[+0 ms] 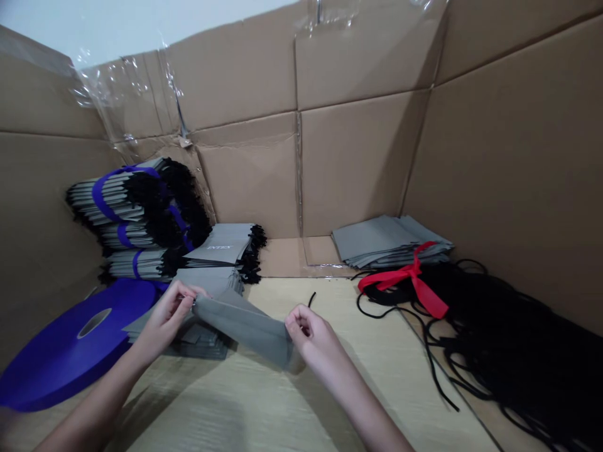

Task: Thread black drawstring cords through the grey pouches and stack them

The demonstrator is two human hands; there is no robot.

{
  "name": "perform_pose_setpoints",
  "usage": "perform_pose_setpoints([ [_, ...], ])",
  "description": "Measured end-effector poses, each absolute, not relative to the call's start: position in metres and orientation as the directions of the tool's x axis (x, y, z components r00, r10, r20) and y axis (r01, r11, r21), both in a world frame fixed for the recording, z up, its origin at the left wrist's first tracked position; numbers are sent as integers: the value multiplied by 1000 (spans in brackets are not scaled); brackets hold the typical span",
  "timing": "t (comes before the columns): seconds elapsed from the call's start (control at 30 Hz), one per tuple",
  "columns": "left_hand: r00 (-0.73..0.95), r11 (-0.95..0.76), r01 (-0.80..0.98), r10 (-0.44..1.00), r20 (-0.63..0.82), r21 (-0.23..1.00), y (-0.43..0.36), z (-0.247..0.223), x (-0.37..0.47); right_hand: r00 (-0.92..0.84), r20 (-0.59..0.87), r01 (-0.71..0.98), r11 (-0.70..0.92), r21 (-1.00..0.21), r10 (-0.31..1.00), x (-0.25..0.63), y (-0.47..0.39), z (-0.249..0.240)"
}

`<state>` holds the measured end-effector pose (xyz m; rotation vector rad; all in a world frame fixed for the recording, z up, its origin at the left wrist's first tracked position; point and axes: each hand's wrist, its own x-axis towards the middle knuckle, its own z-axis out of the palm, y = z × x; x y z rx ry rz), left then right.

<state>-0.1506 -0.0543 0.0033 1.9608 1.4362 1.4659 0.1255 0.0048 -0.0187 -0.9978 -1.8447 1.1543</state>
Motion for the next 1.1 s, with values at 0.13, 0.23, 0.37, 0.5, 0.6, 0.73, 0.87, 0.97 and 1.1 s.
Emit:
perform_pose_setpoints([
  [0.13, 28, -536, 646, 728, 685, 543, -54, 11, -153, -431, 190, 229, 311, -922, 882, 122, 3, -18],
  [0.23, 59, -525, 732, 684, 727, 434, -53, 13, -160, -435, 175, 264, 311, -913, 883, 121, 1, -17],
  [0.37, 59, -460, 783, 725, 686, 419, -52, 10, -169, -417, 181, 317, 330, -889, 890, 122, -1, -13],
  [0.5, 11, -383, 782, 796, 605, 491, -50, 7, -168, -394, 224, 389, 382, -838, 891, 125, -6, -5],
  [0.6, 18, -315, 800, 863, 505, 510, -48, 6, -165, -393, 243, 447, 415, -793, 887, 126, -11, 1],
  [0.73, 10, -225, 848, 912, 410, 480, -47, 7, -163, -408, 263, 492, 453, -743, 874, 125, -15, 2],
  [0.87, 12, -178, 886, 932, 363, 427, -49, 9, -161, -425, 279, 529, 486, -695, 861, 124, -16, 1],
  [0.97, 88, -201, 913, 947, 309, 355, -51, 10, -159, -434, 306, 558, 519, -647, 847, 125, -19, 1],
  [1.1, 163, -255, 915, 943, 290, 314, -52, 11, -157, -462, 334, 557, 562, -612, 822, 128, -20, -1],
])
